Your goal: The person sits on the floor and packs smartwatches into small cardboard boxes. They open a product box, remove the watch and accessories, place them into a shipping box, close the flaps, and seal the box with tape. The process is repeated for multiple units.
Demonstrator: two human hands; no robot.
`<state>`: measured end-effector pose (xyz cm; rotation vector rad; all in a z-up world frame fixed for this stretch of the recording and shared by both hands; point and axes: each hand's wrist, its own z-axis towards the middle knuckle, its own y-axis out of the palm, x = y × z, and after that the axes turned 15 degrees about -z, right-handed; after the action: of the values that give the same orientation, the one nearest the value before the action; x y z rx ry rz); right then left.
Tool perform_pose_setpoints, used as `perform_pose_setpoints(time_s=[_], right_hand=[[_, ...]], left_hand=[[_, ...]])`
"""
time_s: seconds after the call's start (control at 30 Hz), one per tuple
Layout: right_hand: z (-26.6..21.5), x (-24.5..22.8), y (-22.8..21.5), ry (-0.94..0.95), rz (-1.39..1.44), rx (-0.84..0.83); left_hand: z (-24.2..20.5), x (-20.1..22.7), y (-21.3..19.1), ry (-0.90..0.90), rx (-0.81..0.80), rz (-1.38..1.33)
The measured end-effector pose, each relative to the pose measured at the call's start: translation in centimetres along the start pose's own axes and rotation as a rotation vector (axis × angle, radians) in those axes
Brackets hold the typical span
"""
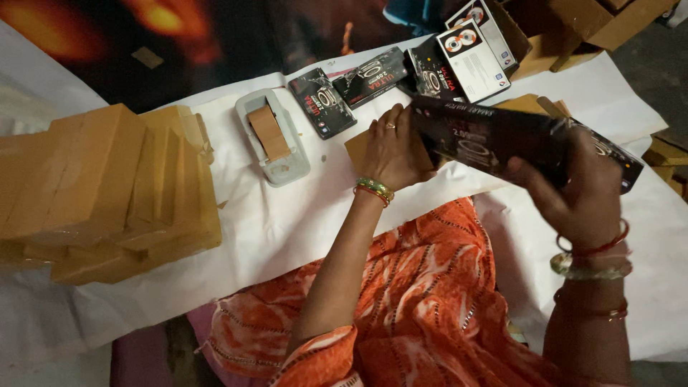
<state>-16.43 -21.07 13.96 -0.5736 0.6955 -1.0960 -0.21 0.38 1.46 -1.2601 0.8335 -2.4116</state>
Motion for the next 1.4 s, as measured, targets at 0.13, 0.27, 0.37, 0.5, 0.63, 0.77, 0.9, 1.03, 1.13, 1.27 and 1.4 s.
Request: perform_pose_setpoints(time_s=[0.13,0.27,0.37,0.5,0.63,0.77,0.9,1.03,1.13,1.27,1.4], right_hand=[[2.7,-0.1,-2.3,0.088,-0.213,-0.226],[4.5,-0.3,-2.8,0.132,-0.194,-0.337],[5.6,-0.5,-1.5,0.136,-0.144,-0.347],[6.5,-0.6,-0.7,0.11,-0.121,-0.227],[7.5,-0.4,-0.1,0.137,0.051,-0.146],[8.2,-0.2,1.9,0.092,0.118,-0.189],[8.0,-1.0,5.8,0.115,0.029,-0.329],[7.5,-2.7,10.3,-0.003,0.18,-0.173],[7.4,-3.9,12.8,0.017,0.109,-0.155],[7.1,-4.3,14.7,-0.187,0.011,-0.042],[6.0,-4.0,16.6,-0.226,0.067,-0.036]], left_hand=[[-0.4,0.3,-0.7,0.054,0.06,-0.094],[-0.6,-0.2,-0.9,0.117,0.041,-0.116],[-0.4,-0.1,-0.3,0.092,-0.021,-0.044],[-0.2,0.1,-0.2,0.062,0.005,-0.051],[-0.4,0.3,-1.0,0.018,0.002,-0.08],[-0.5,0.2,-1.9,0.035,0.049,-0.143],[-0.4,-0.2,-2.7,0.031,0.112,-0.16],[-1.1,-0.9,-3.5,0.084,0.183,-0.275],[-1.0,-1.3,-3.8,0.103,0.292,-0.245],[-1.2,-1.5,-4.5,-0.026,0.364,-0.233],[-2.1,-1.9,-5.9,-0.255,0.336,-0.268]])
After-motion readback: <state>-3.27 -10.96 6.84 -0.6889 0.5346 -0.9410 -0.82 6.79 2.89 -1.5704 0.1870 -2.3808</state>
